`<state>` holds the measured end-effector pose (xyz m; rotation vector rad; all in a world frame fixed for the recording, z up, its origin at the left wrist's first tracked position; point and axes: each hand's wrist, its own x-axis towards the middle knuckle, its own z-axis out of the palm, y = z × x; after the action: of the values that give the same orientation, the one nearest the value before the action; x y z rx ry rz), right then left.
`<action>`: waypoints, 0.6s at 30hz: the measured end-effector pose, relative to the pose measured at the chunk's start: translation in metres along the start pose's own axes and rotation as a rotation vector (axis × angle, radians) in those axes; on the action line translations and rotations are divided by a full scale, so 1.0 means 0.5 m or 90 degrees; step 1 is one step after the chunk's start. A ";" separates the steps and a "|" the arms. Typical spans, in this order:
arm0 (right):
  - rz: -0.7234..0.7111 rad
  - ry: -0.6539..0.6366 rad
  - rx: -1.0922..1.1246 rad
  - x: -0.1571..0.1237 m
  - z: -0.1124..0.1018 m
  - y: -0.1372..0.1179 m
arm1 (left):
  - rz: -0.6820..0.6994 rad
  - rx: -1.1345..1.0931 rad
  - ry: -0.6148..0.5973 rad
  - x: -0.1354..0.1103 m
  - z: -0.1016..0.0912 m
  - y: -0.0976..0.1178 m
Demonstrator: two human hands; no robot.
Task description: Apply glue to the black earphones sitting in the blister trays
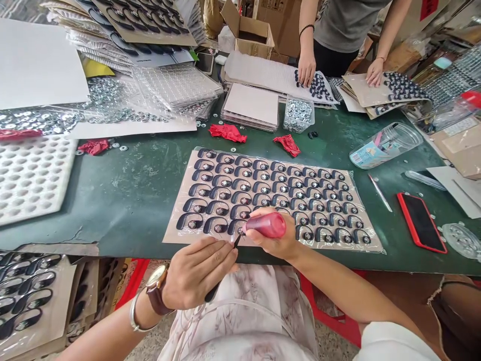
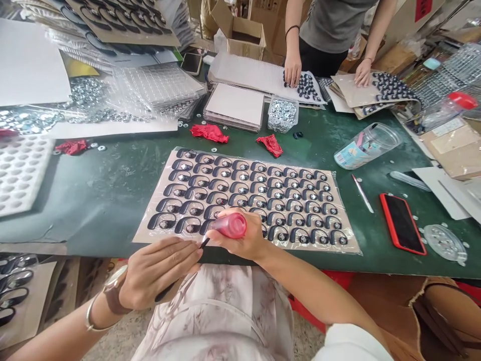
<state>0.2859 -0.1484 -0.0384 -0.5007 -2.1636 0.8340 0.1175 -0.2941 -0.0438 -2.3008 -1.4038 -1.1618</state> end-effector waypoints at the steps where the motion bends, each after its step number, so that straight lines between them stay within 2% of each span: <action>1: -0.014 -0.001 -0.009 0.001 0.000 0.000 | -0.003 -0.005 0.002 0.001 0.000 0.000; 5: -0.050 0.008 -0.041 0.004 -0.002 -0.002 | -0.009 -0.020 0.011 0.007 0.000 0.000; 18: -0.057 0.077 -0.062 0.003 -0.007 -0.005 | -0.022 -0.051 0.001 0.019 -0.007 -0.003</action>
<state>0.2871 -0.1478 -0.0342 -0.4853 -2.1058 0.6365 0.1168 -0.2891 -0.0348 -2.3373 -1.4275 -1.2519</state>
